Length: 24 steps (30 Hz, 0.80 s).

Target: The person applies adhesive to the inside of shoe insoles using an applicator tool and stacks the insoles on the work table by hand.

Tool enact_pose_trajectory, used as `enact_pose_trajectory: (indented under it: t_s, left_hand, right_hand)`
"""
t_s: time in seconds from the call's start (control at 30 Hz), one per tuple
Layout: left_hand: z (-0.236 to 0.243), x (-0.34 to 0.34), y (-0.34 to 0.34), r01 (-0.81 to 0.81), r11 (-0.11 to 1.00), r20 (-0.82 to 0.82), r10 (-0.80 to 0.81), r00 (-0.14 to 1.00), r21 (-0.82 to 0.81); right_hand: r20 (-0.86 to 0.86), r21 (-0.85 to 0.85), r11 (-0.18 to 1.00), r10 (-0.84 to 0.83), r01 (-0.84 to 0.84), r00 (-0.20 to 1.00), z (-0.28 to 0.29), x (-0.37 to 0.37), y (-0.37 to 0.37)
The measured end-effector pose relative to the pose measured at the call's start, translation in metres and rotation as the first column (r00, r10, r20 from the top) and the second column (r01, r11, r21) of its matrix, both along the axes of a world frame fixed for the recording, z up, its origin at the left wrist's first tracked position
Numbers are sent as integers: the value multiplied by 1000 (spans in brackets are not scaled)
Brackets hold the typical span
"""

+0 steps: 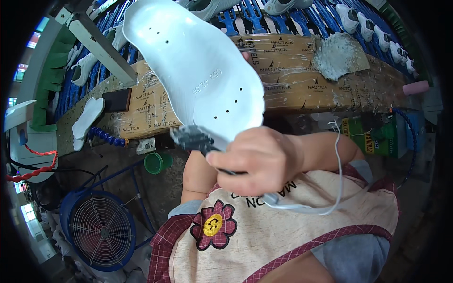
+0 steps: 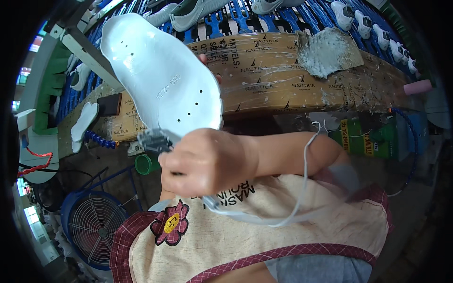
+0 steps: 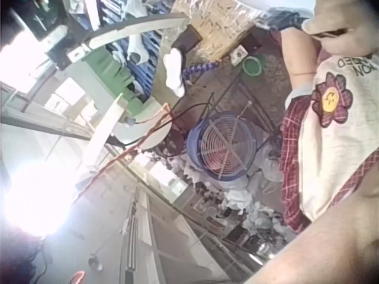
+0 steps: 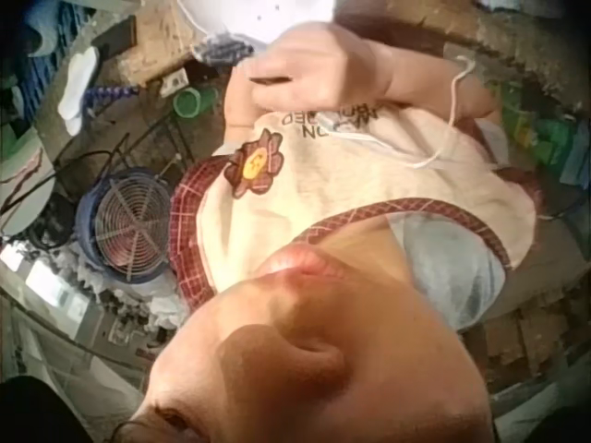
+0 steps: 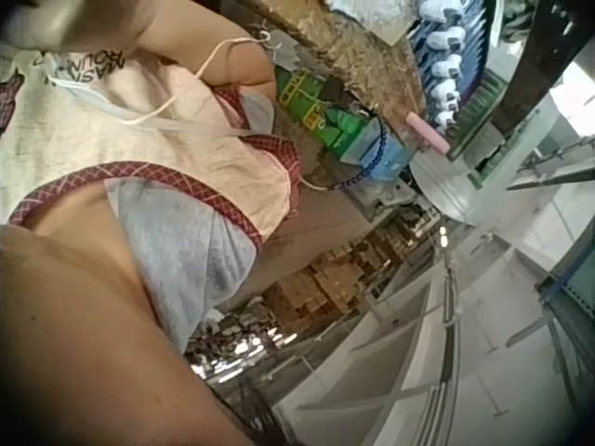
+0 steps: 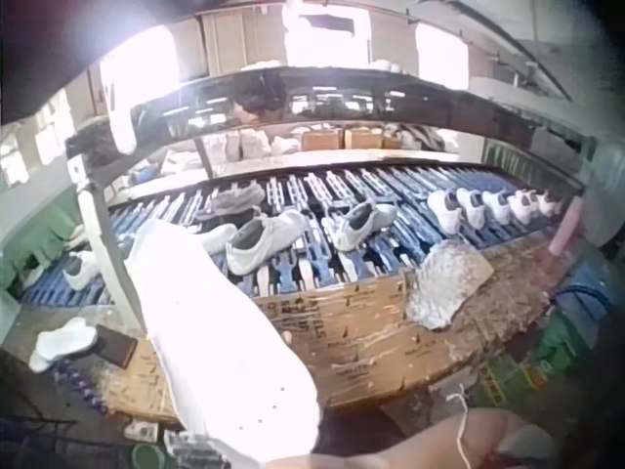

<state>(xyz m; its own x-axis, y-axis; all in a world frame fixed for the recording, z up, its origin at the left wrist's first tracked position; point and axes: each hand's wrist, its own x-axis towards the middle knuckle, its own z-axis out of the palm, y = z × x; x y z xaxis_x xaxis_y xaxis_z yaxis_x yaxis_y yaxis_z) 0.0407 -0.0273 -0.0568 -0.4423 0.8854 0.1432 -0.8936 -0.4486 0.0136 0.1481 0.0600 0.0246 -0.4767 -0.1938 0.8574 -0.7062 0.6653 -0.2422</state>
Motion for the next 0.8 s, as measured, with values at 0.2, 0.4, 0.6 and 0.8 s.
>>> enact_pose_trajectory:
  t_s: [0.2, 0.4, 0.6, 0.8]
  left_hand:
    - [2, -25, 0, -46, 985, -217, 82, 973, 166]
    - [13, -27, -7, -32, 987, -206, 65, 977, 158]
    - [26, -31, -9, -68, 984, -146, 92, 985, 164]
    - [30, -46, -12, 85, 959, -165, -41, 985, 269]
  right_hand:
    - [35, -47, 990, 136, -134, 990, 8, 19, -5]
    - [190, -28, 971, 237, -236, 953, 1, 21, 1]
    - [154, -250, 947, 245, -203, 957, 2, 7, 20]
    - [174, -577, 713, 584, -399, 793, 0, 4, 39]
